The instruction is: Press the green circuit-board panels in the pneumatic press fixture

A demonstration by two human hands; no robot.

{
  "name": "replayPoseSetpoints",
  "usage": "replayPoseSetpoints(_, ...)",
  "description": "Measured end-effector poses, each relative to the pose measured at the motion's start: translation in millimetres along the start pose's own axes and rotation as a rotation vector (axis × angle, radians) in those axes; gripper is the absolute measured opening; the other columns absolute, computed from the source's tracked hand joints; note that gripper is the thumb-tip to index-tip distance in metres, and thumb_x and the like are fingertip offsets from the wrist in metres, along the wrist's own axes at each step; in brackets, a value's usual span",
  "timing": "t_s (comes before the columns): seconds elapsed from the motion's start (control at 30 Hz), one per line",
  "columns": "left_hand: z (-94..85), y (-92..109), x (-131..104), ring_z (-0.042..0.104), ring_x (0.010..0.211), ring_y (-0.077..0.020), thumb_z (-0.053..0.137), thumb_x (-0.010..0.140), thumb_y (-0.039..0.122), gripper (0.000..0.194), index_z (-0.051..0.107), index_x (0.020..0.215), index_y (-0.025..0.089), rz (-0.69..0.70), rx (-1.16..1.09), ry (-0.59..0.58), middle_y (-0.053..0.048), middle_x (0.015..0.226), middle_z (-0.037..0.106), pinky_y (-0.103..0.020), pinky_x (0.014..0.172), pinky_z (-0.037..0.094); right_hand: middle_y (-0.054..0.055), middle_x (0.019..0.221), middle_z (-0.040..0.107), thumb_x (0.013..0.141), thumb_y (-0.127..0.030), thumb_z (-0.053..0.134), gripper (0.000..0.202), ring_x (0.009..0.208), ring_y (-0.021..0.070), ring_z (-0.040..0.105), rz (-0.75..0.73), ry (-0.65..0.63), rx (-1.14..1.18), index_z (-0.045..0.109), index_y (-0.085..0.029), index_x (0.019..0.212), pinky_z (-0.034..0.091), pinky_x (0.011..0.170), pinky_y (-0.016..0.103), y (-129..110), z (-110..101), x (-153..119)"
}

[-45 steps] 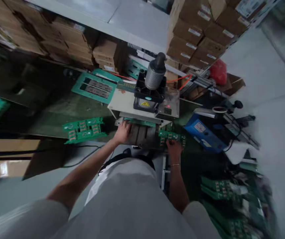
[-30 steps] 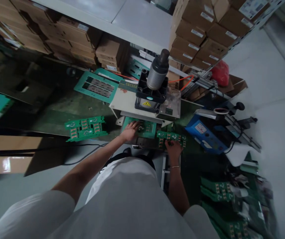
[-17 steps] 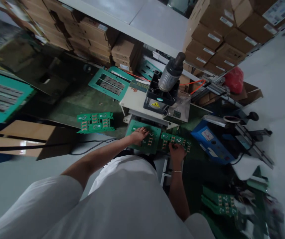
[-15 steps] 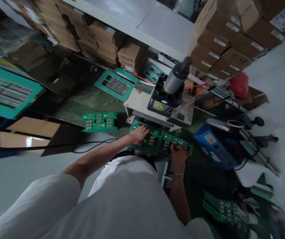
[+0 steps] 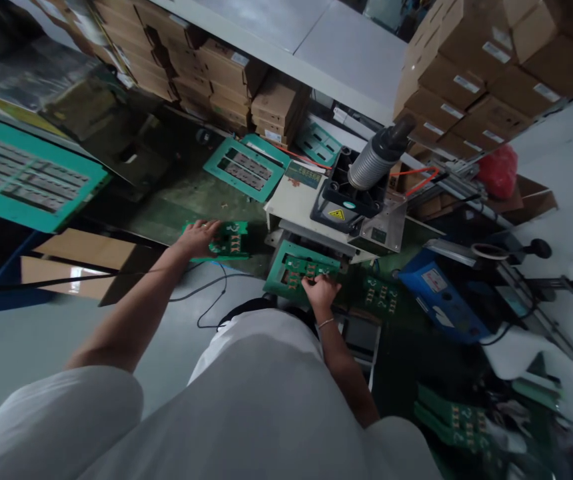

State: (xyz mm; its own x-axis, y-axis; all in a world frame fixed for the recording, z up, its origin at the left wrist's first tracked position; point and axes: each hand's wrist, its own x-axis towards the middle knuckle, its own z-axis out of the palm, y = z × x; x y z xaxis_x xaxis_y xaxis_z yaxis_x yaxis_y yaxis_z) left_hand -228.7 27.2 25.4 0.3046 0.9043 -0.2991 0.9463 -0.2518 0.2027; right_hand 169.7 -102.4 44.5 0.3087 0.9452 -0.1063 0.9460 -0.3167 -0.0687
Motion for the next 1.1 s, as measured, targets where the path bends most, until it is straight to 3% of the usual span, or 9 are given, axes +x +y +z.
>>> replayPoseSetpoints(0.1, 13.9, -9, 6, 0.046, 0.140, -0.0471, 0.081, 0.066, 0.038, 0.105, 0.040, 0.159, 0.011, 0.017, -0.031, -0.009, -0.023, 0.162, 0.047, -0.060, 0.112, 0.045, 0.019, 0.101, 0.076, 0.090, -0.048, 0.061, 0.037, 0.103, 0.0344, 0.068, -0.004, -0.045, -0.032, 0.076, -0.015, 0.093, 0.038, 0.094, 0.047, -14, 8, 5)
replayPoseSetpoints(0.2, 21.1, 2, 10, 0.037, 0.150, -0.0505, 0.080, 0.068, 0.042, 0.104, 0.041, 0.160, 0.014, 0.070, -0.038, 0.056, -0.021, 0.168, 0.039, -0.065, 0.118, 0.038, 0.022, 0.109, 0.074, 0.094, -0.050, 0.058, 0.041, 0.110, 0.0376, 0.066, -0.036, -0.081, -0.040, 0.076, -0.013, 0.100, 0.038, 0.096, 0.051, -17, 13, 10)
replayPoseSetpoints(0.3, 26.5, 43, 13, 0.025, 0.159, -0.0436, 0.076, 0.077, 0.044, 0.096, 0.040, 0.161, 0.014, 0.231, -0.064, 0.112, -0.018, 0.172, 0.033, -0.059, 0.127, 0.027, 0.022, 0.113, 0.073, 0.099, -0.056, 0.054, 0.047, 0.115, 0.0383, 0.063, -0.120, -0.108, -0.034, 0.075, -0.014, 0.102, 0.037, 0.099, 0.053, -9, 15, 15)
replayPoseSetpoints(0.4, 37.2, 102, 15, 0.025, 0.161, -0.0356, 0.067, 0.088, 0.049, 0.090, 0.036, 0.164, 0.012, 0.431, -0.096, 0.034, -0.018, 0.172, 0.032, -0.051, 0.131, 0.021, 0.021, 0.118, 0.073, 0.100, -0.067, 0.051, 0.058, 0.117, 0.0368, 0.062, -0.165, -0.093, -0.003, 0.074, -0.015, 0.109, 0.038, 0.103, 0.051, 13, 13, 19)
replayPoseSetpoints(0.5, 52.5, 149, 20, 0.024, 0.162, -0.0347, 0.064, 0.091, 0.056, 0.093, 0.034, 0.165, 0.009, 0.548, -0.095, -0.050, -0.021, 0.172, 0.029, -0.049, 0.131, 0.020, 0.022, 0.147, 0.061, 0.097, -0.077, 0.048, 0.076, 0.136, 0.0373, 0.053, -0.268, -0.052, 0.035, 0.065, -0.014, 0.137, 0.036, 0.111, 0.050, 48, 12, 21)
replayPoseSetpoints(0.57, 62.2, 164, 24, 0.023, 0.162, -0.0350, 0.064, 0.091, 0.059, 0.095, 0.032, 0.165, 0.008, 0.582, -0.089, -0.058, -0.022, 0.172, 0.027, -0.049, 0.131, 0.019, 0.023, 0.163, 0.045, 0.096, -0.080, 0.045, 0.090, 0.151, 0.0366, 0.039, -0.378, -0.061, 0.032, 0.050, -0.011, 0.154, 0.030, 0.119, 0.051, 70, 13, 20)
replayPoseSetpoints(0.73, 74.2, 164, 29, 0.021, 0.163, -0.0339, 0.065, 0.091, 0.061, 0.097, 0.030, 0.167, 0.011, 0.573, -0.068, -0.063, -0.020, 0.172, 0.029, -0.049, 0.132, 0.014, 0.021, 0.171, 0.032, 0.099, -0.077, 0.041, 0.096, 0.161, 0.0337, 0.022, -0.493, -0.124, -0.001, 0.038, -0.005, 0.162, 0.014, 0.130, 0.052, 95, 25, 14)
replayPoseSetpoints(1.1, 68.7, 165, 22, 0.021, 0.163, -0.0318, 0.058, 0.095, 0.057, 0.089, 0.029, 0.167, 0.013, 0.521, -0.075, -0.076, -0.019, 0.173, 0.027, -0.050, 0.132, 0.015, 0.025, 0.170, 0.031, 0.099, -0.076, 0.040, 0.096, 0.162, 0.0352, 0.021, -0.490, -0.088, 0.049, 0.037, -0.003, 0.162, 0.015, 0.130, 0.056, 98, 35, 15)
